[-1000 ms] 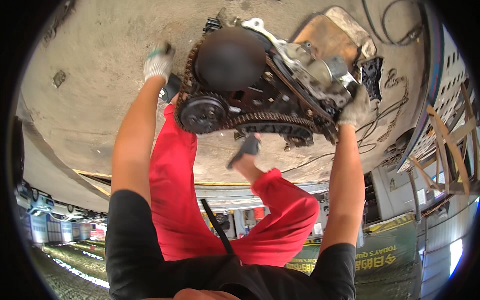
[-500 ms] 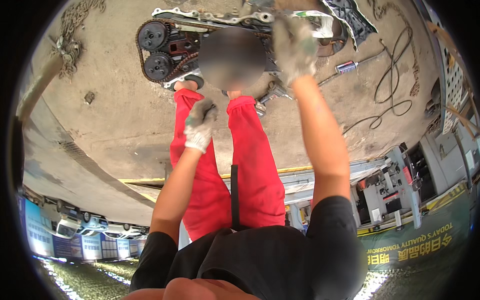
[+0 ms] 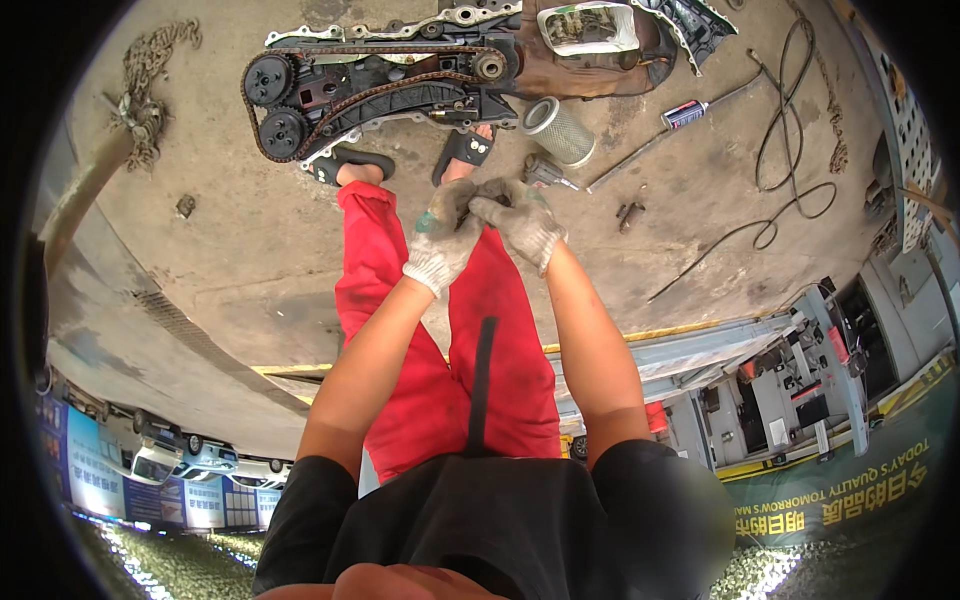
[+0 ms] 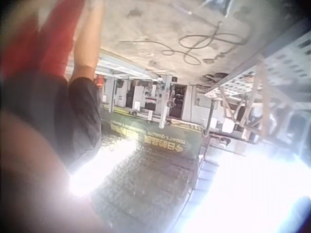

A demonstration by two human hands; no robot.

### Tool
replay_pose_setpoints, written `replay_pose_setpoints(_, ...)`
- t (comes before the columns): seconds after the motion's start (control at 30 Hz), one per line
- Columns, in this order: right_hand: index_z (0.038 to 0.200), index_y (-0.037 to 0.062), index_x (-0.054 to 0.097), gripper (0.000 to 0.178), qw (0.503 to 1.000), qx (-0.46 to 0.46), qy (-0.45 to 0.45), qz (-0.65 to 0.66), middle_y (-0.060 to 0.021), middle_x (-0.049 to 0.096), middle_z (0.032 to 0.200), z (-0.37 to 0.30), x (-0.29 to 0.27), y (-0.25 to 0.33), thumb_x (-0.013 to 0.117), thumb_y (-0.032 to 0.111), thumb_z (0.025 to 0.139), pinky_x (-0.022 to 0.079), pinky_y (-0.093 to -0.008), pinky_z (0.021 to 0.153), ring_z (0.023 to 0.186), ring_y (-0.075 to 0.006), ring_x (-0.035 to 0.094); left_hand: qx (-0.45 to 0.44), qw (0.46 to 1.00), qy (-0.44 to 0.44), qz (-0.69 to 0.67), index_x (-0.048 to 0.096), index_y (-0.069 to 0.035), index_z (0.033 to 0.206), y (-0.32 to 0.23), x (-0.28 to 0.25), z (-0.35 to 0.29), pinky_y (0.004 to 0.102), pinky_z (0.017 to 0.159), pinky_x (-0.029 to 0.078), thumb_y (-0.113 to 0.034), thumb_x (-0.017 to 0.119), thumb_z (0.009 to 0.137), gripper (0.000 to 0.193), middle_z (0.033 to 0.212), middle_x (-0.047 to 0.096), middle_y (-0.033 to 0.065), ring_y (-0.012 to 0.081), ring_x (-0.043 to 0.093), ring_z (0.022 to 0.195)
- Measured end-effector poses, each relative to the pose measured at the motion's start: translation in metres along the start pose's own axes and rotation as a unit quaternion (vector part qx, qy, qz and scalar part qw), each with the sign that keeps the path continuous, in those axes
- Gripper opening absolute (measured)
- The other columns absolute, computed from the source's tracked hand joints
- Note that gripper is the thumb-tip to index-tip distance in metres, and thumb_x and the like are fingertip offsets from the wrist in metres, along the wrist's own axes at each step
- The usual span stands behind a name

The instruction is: The person sits on the floor and assembles a car engine block. They place a timing chain onto the engine, insert and tighten bolts by hand, and then fit a metal cover over the assembly, securing it with additional bolts.

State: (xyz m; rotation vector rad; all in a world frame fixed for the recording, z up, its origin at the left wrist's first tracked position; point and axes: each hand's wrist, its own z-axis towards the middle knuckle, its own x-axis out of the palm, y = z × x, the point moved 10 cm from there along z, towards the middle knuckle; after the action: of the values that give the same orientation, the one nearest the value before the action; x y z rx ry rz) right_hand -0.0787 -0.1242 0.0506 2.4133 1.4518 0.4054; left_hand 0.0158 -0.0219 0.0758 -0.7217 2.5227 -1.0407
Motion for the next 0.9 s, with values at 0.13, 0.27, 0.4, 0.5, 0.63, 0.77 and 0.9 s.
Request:
replay_pose_setpoints(0.13,0.121,-0.0021,0.066,0.031,0.981,0.013,-0.001,0.194,-0.0077,0.072,0.104,0.004,-0.005,-0.018,0.070,0.021,0.101,0.056,-0.0302,0.078,0.087,-0.0150,0.068,0.026,0.999,0.003,-0.044,0.058,-0.001,0.131,0.005,-0.002,-0.001,0.0383,0.089,0.060,-0.011,0.063,0.102,0.031,0.119,0.073,0.0146,0.0259,0.074,0.101)
replay_pose_setpoints(0.27,0.123,-0.0014,0.064,0.029,0.955,-0.013,-0.088,0.284,-0.0076,0.071,0.102,0.015,-0.016,-0.028,0.066,0.019,0.103,0.057,-0.0297,0.077,0.085,-0.0153,0.067,-0.018,0.996,-0.084,-0.006,0.054,-0.004,0.138,0.001,-0.037,0.021,0.0421,0.089,0.057,-0.016,0.063,0.101,0.040,0.116,0.073,0.0189,0.0332,0.073,0.101)
replay_pose_setpoints(0.4,0.129,-0.0033,0.061,0.032,0.967,-0.048,-0.148,0.204,-0.0102,0.070,0.103,0.034,-0.021,-0.011,0.063,0.014,0.103,0.056,-0.0291,0.073,0.083,-0.0153,0.068,-0.020,0.980,-0.165,0.110,0.057,-0.005,0.139,0.006,-0.056,0.056,0.0484,0.094,0.054,-0.028,0.060,0.102,0.043,0.115,0.073,0.0209,0.0392,0.070,0.106)
replay_pose_setpoints(0.5,0.135,-0.0018,0.061,0.039,0.980,-0.062,-0.177,0.070,-0.0132,0.072,0.108,0.057,-0.028,-0.001,0.062,0.017,0.101,0.056,-0.0308,0.078,0.090,-0.0190,0.069,-0.051,0.976,-0.165,0.135,0.062,-0.007,0.135,0.011,-0.051,0.076,0.0496,0.094,0.054,-0.029,0.058,0.102,0.040,0.117,0.072,0.0199,0.0418,0.069,0.108)
replay_pose_setpoints(0.63,0.134,0.0041,0.065,0.047,0.963,-0.060,-0.212,-0.153,-0.0231,0.070,0.128,0.072,-0.023,0.038,0.065,0.031,0.096,0.051,-0.0408,0.103,0.120,-0.0362,0.067,-0.065,0.976,-0.189,0.092,0.064,-0.007,0.131,0.002,-0.052,0.091,0.0497,0.093,0.054,-0.027,0.058,0.100,0.037,0.119,0.072,0.0189,0.0411,0.069,0.110)
replay_pose_setpoints(0.77,0.130,0.0038,0.069,0.051,0.958,0.016,-0.182,-0.223,-0.0241,0.070,0.129,0.083,-0.017,0.053,0.066,0.039,0.093,0.050,-0.0437,0.105,0.124,-0.0390,0.065,-0.085,0.965,-0.218,0.119,0.065,-0.005,0.134,0.005,-0.059,0.096,0.0468,0.099,0.052,-0.031,0.059,0.101,0.043,0.123,0.072,0.0212,0.0403,0.067,0.118)
replay_pose_setpoints(0.9,0.124,0.0021,0.072,0.050,0.950,0.025,-0.179,-0.253,-0.0241,0.073,0.121,0.090,-0.015,0.053,0.067,0.041,0.093,0.053,-0.0437,0.101,0.118,-0.0389,0.068,-0.037,0.970,-0.182,0.158,0.066,-0.006,0.134,-0.004,-0.061,0.105,0.0472,0.100,0.052,-0.031,0.060,0.100,0.042,0.124,0.071,0.0220,0.0408,0.066,0.118)
